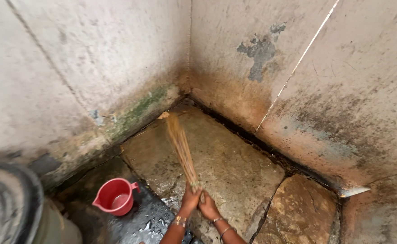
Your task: The person scrubs the stone floor of a bathroom using a bundle of dry grass while occasionally wetting the surface with water from a small red bucket.
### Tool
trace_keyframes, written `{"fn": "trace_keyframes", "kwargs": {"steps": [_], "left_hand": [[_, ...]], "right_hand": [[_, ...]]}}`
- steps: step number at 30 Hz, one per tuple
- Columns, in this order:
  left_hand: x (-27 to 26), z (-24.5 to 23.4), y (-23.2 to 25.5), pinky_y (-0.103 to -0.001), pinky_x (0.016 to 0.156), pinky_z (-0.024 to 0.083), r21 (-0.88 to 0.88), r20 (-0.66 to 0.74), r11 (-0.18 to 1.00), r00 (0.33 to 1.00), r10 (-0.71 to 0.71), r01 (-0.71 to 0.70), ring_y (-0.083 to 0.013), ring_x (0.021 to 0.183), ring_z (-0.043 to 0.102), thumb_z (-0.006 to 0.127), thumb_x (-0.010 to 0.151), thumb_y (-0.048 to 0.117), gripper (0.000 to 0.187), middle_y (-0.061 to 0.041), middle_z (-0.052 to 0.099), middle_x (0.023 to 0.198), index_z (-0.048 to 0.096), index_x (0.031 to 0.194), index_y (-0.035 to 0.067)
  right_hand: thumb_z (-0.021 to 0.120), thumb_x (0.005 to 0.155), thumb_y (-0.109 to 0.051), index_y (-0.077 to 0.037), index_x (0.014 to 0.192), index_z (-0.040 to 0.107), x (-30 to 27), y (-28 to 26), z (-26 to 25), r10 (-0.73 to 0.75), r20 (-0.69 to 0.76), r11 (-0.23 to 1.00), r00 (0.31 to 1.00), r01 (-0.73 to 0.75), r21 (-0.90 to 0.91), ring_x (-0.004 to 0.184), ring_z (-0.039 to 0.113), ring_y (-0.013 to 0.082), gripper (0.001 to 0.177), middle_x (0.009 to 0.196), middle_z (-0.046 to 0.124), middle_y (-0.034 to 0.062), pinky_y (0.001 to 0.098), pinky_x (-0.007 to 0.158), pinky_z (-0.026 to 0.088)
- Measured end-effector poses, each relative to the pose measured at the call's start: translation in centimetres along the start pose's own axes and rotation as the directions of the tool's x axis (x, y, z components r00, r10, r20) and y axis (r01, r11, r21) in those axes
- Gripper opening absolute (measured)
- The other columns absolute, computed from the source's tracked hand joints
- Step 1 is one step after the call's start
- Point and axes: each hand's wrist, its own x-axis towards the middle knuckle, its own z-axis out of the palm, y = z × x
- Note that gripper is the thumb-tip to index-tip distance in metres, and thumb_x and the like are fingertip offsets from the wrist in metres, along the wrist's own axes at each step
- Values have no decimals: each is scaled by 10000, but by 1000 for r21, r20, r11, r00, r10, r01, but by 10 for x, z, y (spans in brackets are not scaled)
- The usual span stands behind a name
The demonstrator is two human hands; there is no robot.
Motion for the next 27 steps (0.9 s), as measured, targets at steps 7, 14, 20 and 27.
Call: {"fn": "trace_keyframes", "kwargs": {"steps": [7, 14, 20, 27], "left_hand": [[-35, 16, -34, -417, 946, 560, -142, 376, 908, 870, -320, 395, -274, 1195, 661, 597, 914, 434, 820, -95, 661, 1380, 251, 1628, 229], [-28, 29, -69, -387, 1067, 492, -229, 164, 965, 983, -87, 124, -261, 1341, 494, 731, 976, 411, 875, -212, 463, 1485, 202, 1634, 179], [-23, -1, -68, -382, 1028, 570, -167, 130, 906, 919, -372, 390, -280, 1234, 682, 543, 959, 416, 861, -144, 545, 1486, 52, 1647, 251], [-37, 33, -62, -384, 1060, 503, -136, 244, 951, 940, -238, 276, -272, 1273, 627, 561, 943, 403, 821, -144, 612, 1443, 160, 1636, 217]], "right_hand": [[741, 847, -342, -99, 1437, 486, -13, 51, -30, 279, -154, 944, 948, -300, -136, 1082, 692, 373, 687, 1186, 714, 219, 420, 930, 541], [710, 852, -391, -49, 1422, 455, 14, 55, 24, 415, -153, 904, 897, -387, 184, 989, 774, 377, 712, 1111, 768, 245, 448, 865, 611], [622, 972, -429, -110, 1505, 424, 12, 57, 62, 183, 95, 983, 979, -179, -45, 995, 709, 322, 651, 1136, 729, 240, 420, 885, 573], [596, 900, -307, -125, 1443, 490, 0, 78, 11, 407, -94, 913, 908, -408, 10, 871, 778, 332, 583, 1118, 760, 181, 448, 803, 625]]}}
